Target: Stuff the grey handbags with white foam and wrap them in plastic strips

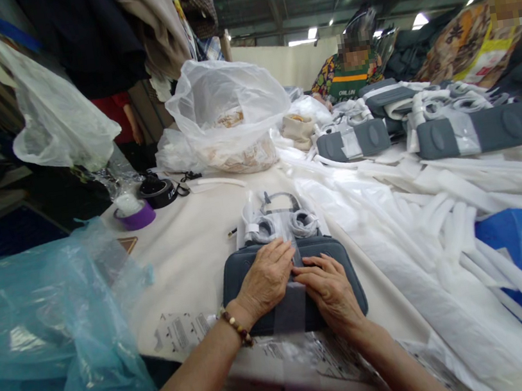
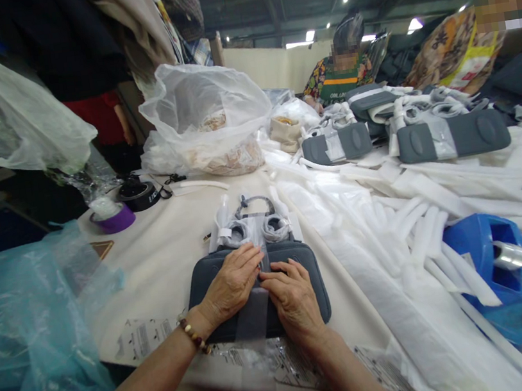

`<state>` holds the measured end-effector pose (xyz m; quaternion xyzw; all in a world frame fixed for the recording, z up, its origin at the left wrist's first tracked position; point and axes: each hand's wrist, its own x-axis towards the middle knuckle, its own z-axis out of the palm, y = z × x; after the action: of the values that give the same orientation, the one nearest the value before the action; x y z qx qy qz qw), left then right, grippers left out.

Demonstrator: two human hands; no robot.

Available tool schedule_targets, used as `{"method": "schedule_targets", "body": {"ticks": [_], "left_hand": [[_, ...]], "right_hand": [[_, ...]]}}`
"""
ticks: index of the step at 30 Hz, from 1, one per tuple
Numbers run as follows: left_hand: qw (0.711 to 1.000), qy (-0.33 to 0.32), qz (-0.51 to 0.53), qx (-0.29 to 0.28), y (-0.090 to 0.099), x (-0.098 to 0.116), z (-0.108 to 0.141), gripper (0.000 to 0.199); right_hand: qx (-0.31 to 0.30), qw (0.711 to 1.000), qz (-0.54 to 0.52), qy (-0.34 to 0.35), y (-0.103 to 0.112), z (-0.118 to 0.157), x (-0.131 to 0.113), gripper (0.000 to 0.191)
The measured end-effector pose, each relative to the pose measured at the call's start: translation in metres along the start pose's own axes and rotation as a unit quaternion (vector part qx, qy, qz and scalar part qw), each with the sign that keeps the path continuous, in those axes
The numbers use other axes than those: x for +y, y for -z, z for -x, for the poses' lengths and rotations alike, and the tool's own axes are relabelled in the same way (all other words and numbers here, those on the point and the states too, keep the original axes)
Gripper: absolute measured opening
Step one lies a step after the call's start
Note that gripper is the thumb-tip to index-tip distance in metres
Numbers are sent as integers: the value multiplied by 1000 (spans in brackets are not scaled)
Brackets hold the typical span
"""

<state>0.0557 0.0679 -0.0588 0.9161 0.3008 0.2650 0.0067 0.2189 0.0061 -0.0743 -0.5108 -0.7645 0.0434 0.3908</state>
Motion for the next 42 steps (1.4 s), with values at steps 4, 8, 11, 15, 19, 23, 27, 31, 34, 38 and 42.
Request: {"method": "schedule_targets", "body": {"ticks": [4, 8, 11, 15, 19, 23, 27, 31, 34, 38, 42], "left_hand": [[1000, 0, 0, -9, 0, 1, -2, 30], [1000, 2, -13, -22, 0, 2, -3, 26], [998, 14, -26, -49, 3, 4, -5, 23], [997, 22, -30, -68, 8, 6, -7, 23], [998, 19, -15, -61, 9, 6, -5, 30], [996, 23, -1, -82, 10, 4, -4, 36], [992, 29, 30, -122, 15, 1, -6, 45], [987, 39, 58, -146, 20, -2, -11, 48], [986, 53, 70, -141, 21, -1, -12, 44], [992, 50, 76, -82, 16, 0, -7, 38], [996, 31, 72, -51, 9, 1, 0, 33]], "right_hand": [[-11, 1000, -4, -1, 2, 1, 2, 21], [-9, 1000, 0, 13, 3, 2, 4, 21], [-10, 1000, 5, 24, 3, 2, 5, 19], [-9, 999, 5, 31, 4, 3, 4, 18], [-8, 1000, 4, 30, 4, 4, 5, 20], [-16, 999, 7, 43, 6, 6, 5, 21], [-25, 998, 18, 52, 9, 11, 4, 23], [-30, 997, 28, 61, 10, 14, 0, 24], [-14, 997, 36, 62, 11, 14, -5, 23], [-3, 998, 29, 54, 9, 12, -11, 20], [-12, 998, 4, 57, 5, 10, -13, 19]]}}
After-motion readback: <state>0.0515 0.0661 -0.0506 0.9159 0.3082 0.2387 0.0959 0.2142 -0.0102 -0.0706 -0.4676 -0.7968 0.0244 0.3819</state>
